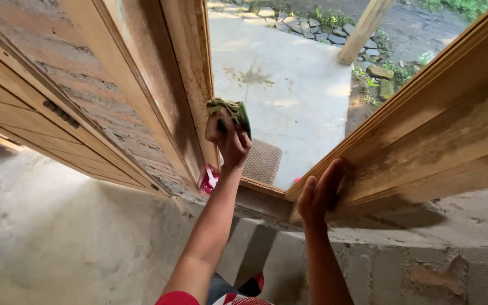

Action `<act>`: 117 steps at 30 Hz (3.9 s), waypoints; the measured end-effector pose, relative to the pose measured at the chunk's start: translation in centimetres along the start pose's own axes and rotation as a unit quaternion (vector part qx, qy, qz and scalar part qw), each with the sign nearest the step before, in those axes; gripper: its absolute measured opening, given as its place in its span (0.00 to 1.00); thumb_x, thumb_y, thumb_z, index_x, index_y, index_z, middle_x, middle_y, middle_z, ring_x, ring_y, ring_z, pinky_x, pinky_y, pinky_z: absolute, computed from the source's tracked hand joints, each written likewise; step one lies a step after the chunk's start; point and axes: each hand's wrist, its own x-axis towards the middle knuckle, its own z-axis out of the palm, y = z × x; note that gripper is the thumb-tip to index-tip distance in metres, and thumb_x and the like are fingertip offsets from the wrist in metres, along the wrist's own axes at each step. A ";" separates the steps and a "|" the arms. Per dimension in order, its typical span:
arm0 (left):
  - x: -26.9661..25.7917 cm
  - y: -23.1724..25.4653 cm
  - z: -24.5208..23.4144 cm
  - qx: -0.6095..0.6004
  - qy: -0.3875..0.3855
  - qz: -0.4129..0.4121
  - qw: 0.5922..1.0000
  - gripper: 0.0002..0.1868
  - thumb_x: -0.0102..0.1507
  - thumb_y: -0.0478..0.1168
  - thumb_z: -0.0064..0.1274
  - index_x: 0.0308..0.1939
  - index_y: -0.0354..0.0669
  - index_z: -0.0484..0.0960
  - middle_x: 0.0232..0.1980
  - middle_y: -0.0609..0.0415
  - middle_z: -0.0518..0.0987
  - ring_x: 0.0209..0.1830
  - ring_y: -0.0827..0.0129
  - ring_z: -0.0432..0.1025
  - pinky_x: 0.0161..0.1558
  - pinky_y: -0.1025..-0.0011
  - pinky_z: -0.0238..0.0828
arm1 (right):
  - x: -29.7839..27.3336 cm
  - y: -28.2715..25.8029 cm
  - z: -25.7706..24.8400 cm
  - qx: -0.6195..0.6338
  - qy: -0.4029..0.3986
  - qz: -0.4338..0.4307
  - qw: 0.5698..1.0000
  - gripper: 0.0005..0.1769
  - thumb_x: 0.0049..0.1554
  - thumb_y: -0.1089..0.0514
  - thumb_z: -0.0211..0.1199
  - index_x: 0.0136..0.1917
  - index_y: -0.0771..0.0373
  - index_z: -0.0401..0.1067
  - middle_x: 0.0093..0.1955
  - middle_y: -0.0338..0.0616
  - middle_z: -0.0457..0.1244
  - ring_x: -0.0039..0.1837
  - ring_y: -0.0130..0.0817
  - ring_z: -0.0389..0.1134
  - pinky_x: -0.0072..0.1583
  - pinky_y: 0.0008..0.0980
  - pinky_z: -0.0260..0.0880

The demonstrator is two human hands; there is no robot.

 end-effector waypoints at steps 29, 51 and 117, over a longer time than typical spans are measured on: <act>-23.7 -4.5 5.7 -0.031 -0.305 0.534 0.788 0.31 0.77 0.48 0.33 0.85 0.57 0.50 0.88 0.63 0.40 0.88 0.72 0.32 0.84 0.61 0.21 | -0.5 0.3 0.0 -0.007 0.014 0.031 0.999 0.42 0.72 0.39 0.30 0.84 0.76 0.40 0.88 0.65 0.35 0.89 0.59 0.30 0.85 0.53 0.24; -12.3 -3.5 1.9 0.064 -0.184 0.419 0.887 0.34 0.77 0.59 0.41 0.85 0.67 0.48 0.88 0.59 0.41 0.90 0.57 0.31 0.82 0.40 0.18 | -1.0 0.8 0.0 0.031 -0.014 0.007 0.999 0.41 0.73 0.41 0.33 0.84 0.76 0.39 0.88 0.66 0.35 0.89 0.61 0.31 0.84 0.53 0.25; -25.5 -9.4 2.7 -0.176 -0.238 -0.679 0.671 0.42 0.69 0.70 0.37 0.70 0.39 0.72 0.69 0.48 0.74 0.70 0.56 0.63 0.71 0.60 0.53 | -13.5 5.4 15.8 0.297 -0.165 0.433 0.835 0.33 0.67 0.40 0.40 0.72 0.63 0.66 0.66 0.48 0.66 0.64 0.39 0.66 0.64 0.39 0.63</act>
